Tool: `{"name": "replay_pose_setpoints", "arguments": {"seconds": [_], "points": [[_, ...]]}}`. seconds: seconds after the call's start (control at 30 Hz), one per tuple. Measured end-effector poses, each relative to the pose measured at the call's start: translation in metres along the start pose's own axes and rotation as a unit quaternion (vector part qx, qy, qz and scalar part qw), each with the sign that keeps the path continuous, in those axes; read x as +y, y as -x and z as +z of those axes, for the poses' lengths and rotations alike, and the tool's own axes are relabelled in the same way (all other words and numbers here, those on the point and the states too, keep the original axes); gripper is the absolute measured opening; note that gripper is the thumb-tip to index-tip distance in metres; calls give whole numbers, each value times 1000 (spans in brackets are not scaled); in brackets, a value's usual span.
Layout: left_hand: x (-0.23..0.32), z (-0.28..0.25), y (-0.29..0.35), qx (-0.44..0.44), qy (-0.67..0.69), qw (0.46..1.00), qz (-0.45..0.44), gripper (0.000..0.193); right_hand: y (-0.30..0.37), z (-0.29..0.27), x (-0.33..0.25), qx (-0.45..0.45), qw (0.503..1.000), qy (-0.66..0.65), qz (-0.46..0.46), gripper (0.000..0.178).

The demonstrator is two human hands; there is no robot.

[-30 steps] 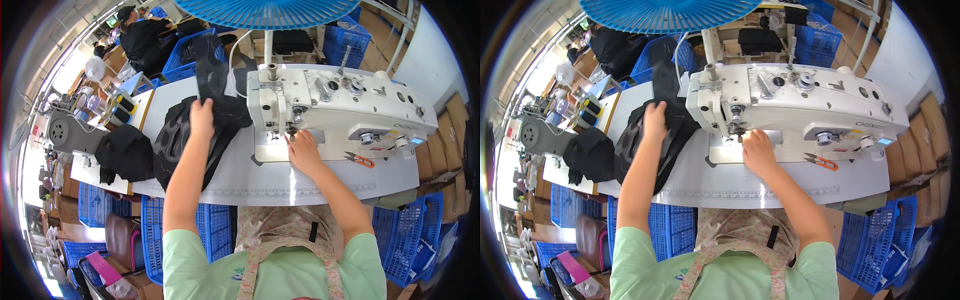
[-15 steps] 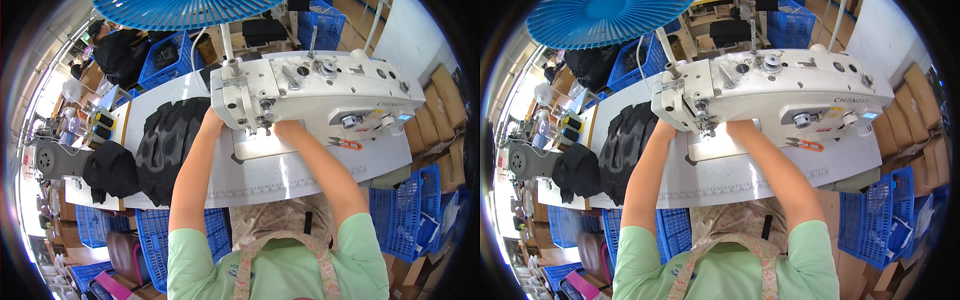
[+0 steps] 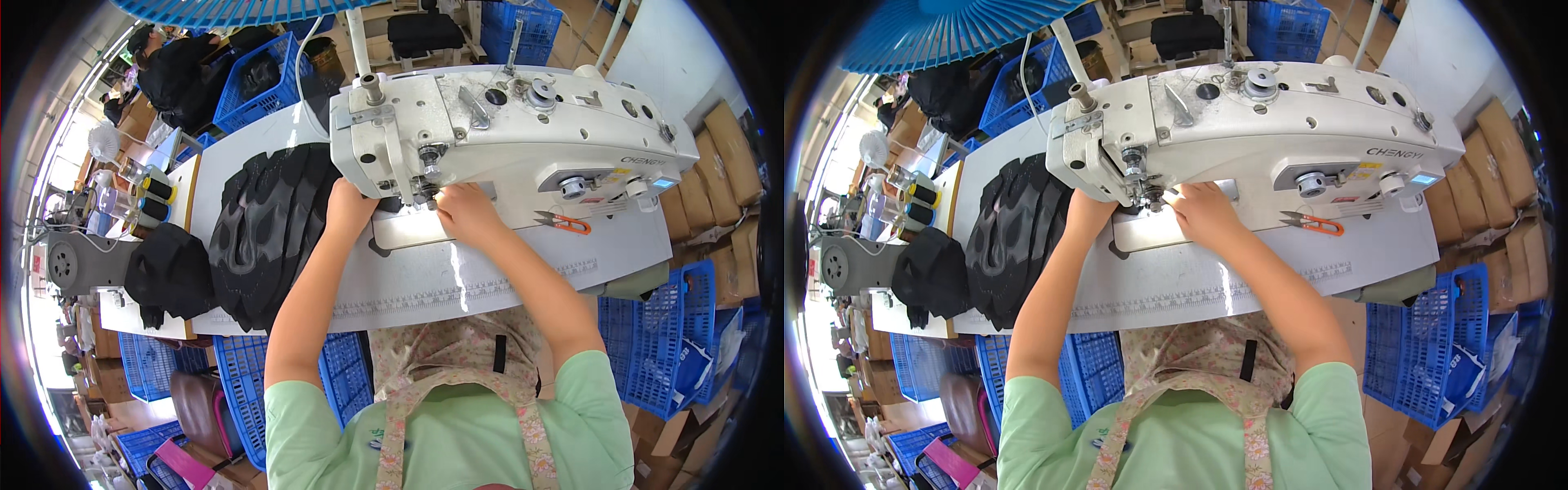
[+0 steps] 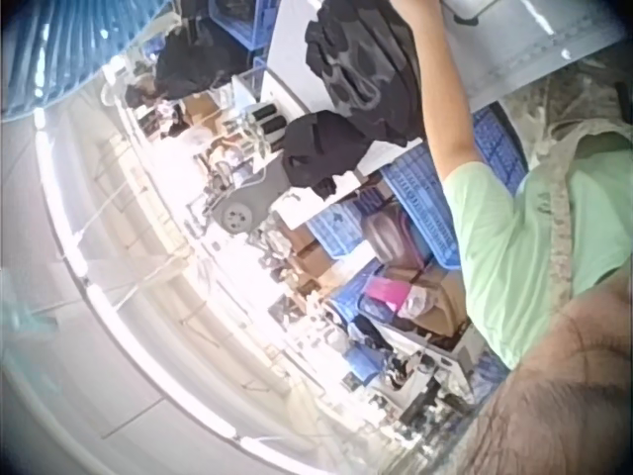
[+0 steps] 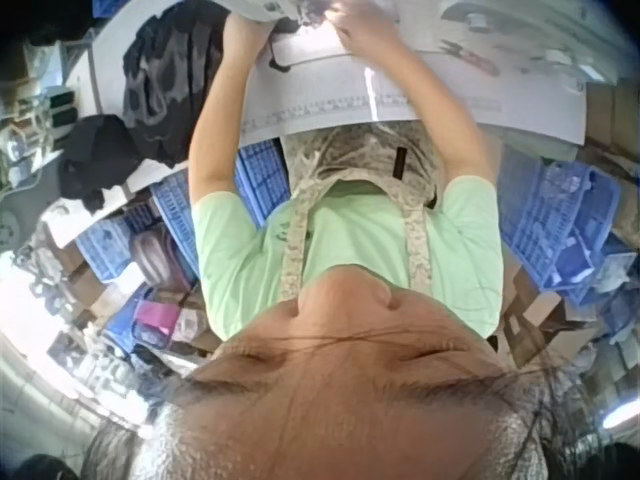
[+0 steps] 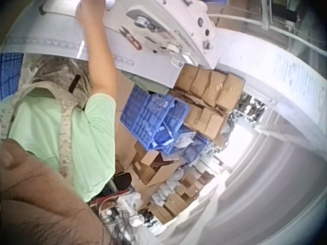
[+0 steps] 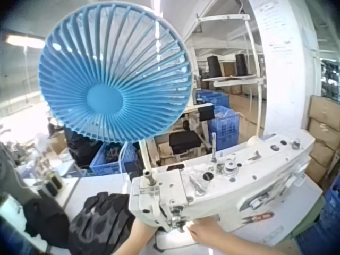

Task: The person carries shoe fabric pieces to a workstation, places them on the table, and stitches them using a sewing machine. They then carry a piece to another machine table, pick up another piece, return to the workstation, and stitch pieces using the sewing machine.

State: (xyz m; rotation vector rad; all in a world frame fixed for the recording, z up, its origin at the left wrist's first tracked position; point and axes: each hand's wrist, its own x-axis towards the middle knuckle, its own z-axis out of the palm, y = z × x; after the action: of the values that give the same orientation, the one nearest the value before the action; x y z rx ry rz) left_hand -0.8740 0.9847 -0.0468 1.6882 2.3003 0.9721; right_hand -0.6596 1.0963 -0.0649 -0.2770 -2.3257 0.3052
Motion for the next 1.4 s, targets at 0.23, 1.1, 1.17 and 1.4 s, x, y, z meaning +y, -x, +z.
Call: {"name": "replay_pose_setpoints", "arguments": {"seconds": [0.23, 1.1, 1.17, 1.4], "points": [[-35, 16, -23, 120, -132, 981, 80, 35, -17, 13, 22, -157, 978, 32, 131, 14], [-4, 17, 32, 50, -39, 998, -3, 32, 12, -11, -18, -86, 996, -5, -12, 18], [-1, 18, 28, 62, -39, 997, -1, 30, 11, -12, -17, -89, 996, -5, -2, 15], [-2, 21, 22, 85, -25, 996, -9, 30, 6, -10, -17, -103, 995, -4, 19, 13]]}}
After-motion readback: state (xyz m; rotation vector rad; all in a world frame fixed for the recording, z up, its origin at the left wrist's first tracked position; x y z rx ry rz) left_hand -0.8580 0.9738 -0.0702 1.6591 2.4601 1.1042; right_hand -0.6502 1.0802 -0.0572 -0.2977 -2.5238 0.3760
